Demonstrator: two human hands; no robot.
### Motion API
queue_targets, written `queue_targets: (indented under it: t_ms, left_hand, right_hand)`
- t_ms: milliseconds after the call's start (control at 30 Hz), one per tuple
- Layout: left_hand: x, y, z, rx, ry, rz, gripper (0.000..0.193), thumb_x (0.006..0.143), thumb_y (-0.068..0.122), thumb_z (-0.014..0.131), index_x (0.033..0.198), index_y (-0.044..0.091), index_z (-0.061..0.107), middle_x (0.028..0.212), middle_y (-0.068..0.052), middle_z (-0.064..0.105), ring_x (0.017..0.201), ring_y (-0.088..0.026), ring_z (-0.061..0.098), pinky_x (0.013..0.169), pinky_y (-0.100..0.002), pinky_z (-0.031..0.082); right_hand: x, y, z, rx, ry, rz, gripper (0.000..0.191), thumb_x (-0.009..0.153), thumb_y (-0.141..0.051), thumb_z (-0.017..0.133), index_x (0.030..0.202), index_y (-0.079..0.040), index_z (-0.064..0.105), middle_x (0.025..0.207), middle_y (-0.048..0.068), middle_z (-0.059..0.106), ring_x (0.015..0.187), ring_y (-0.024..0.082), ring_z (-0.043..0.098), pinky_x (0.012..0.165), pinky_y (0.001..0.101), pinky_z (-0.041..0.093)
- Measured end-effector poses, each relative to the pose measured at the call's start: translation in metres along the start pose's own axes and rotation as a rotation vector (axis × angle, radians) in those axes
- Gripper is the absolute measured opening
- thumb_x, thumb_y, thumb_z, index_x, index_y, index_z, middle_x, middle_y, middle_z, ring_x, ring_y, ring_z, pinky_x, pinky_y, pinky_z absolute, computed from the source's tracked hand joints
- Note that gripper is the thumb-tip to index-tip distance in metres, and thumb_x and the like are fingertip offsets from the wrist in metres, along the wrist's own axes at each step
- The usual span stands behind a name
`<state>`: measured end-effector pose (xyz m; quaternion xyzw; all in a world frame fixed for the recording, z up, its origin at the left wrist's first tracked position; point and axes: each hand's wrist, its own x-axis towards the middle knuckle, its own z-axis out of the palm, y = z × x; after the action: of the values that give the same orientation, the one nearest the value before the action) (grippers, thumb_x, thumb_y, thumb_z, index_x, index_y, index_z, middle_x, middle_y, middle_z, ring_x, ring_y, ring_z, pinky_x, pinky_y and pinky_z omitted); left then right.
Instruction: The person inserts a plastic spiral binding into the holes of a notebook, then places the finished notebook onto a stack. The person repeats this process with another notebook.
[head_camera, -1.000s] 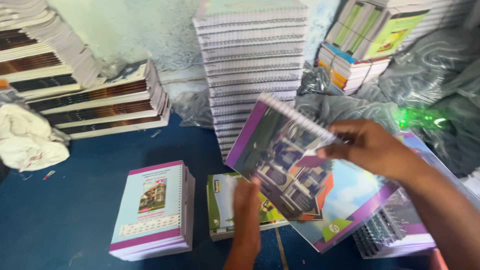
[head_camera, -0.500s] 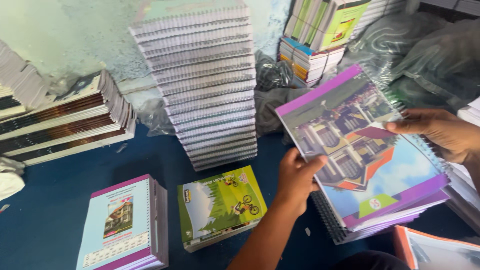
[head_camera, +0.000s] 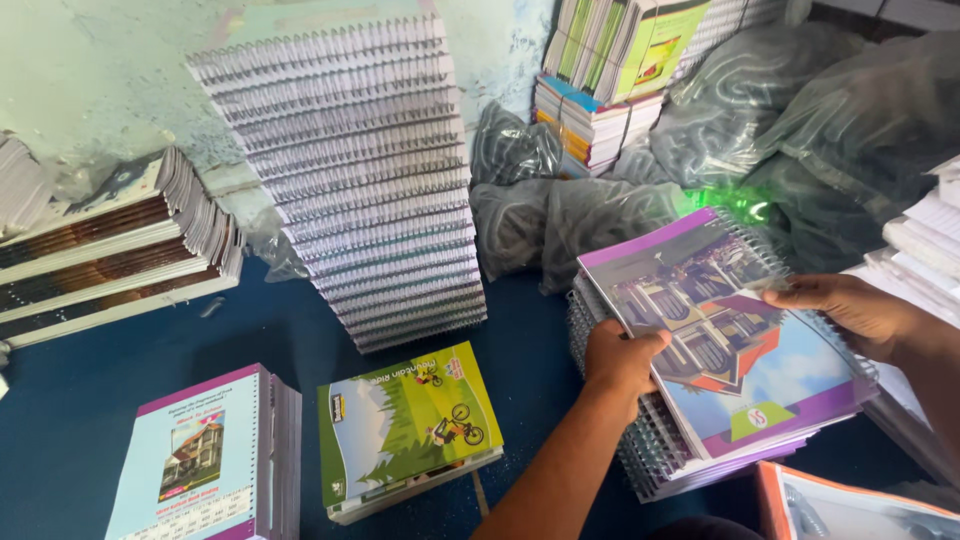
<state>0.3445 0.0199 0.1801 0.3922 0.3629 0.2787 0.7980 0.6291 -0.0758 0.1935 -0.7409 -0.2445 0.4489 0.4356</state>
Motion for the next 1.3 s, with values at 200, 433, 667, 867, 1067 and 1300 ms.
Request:
queue_targets:
  t_ms: [200,433,667,867,1067,1300]
  left_hand:
    - [-0.009,-0.001,-0.017,0.228,-0.011,0.144,0.027,0.088,0.005,0.070,0.111,-0.008,0.068,0.107,-0.022,0.073,0.090,-0.030,0.077,0.070,-0.044,0.067]
    - [-0.013,0.006,-0.013,0.584,0.084,0.338,0.026,0.082,0.016,0.078,0.099,-0.004,0.076,0.091,-0.021,0.078,0.076,-0.026,0.077,0.061,-0.033,0.060]
    - [-0.016,0.024,-0.019,0.600,-0.003,0.237,0.031,0.081,0.020,0.075,0.099,-0.005,0.074,0.089,-0.020,0.077,0.071,-0.025,0.077,0.057,-0.034,0.063]
    - [-0.021,0.039,-0.029,0.811,0.024,0.226,0.029,0.078,0.016,0.065,0.095,-0.005,0.075,0.084,-0.022,0.077,0.067,-0.028,0.078,0.063,-0.034,0.063]
    - [-0.025,0.034,-0.033,0.973,0.067,0.352,0.026,0.078,0.022,0.070,0.089,-0.001,0.076,0.083,-0.020,0.076,0.079,-0.033,0.075,0.081,-0.042,0.059]
    - [-0.032,0.023,-0.034,1.207,0.141,0.373,0.045,0.086,0.030,0.069,0.112,-0.006,0.070,0.121,-0.031,0.066,0.111,-0.043,0.067,0.096,-0.047,0.054]
  right_hand:
    - [0.004,0.010,0.014,-0.353,0.070,-0.176,0.049,0.084,-0.041,0.073,0.113,-0.002,0.074,0.096,0.015,0.077,0.088,0.021,0.066,0.076,0.0350,0.051]
    - [0.005,0.011,0.009,-0.522,0.095,-0.241,0.060,0.086,-0.049,0.074,0.123,-0.001,0.070,0.101,0.021,0.074,0.089,0.028,0.072,0.079,0.0405,0.055]
    - [0.002,0.019,0.017,-0.610,0.231,-0.127,0.068,0.085,-0.049,0.072,0.133,0.000,0.068,0.110,0.026,0.074,0.095,0.038,0.075,0.087,0.0459,0.057]
    - [-0.007,0.022,0.036,-0.666,0.305,-0.145,0.071,0.088,-0.050,0.072,0.138,-0.001,0.061,0.113,0.025,0.072,0.097,0.034,0.072,0.089,0.0427,0.054]
    - [-0.026,0.021,0.054,-0.569,0.320,-0.091,0.068,0.090,-0.048,0.068,0.142,-0.004,0.059,0.111,0.025,0.072,0.093,0.037,0.076,0.088,0.0466,0.057]
    - [-0.026,0.018,0.052,-0.677,0.351,-0.095,0.078,0.092,-0.053,0.066,0.153,-0.008,0.048,0.131,0.028,0.067,0.116,0.038,0.068,0.103,0.0463,0.050]
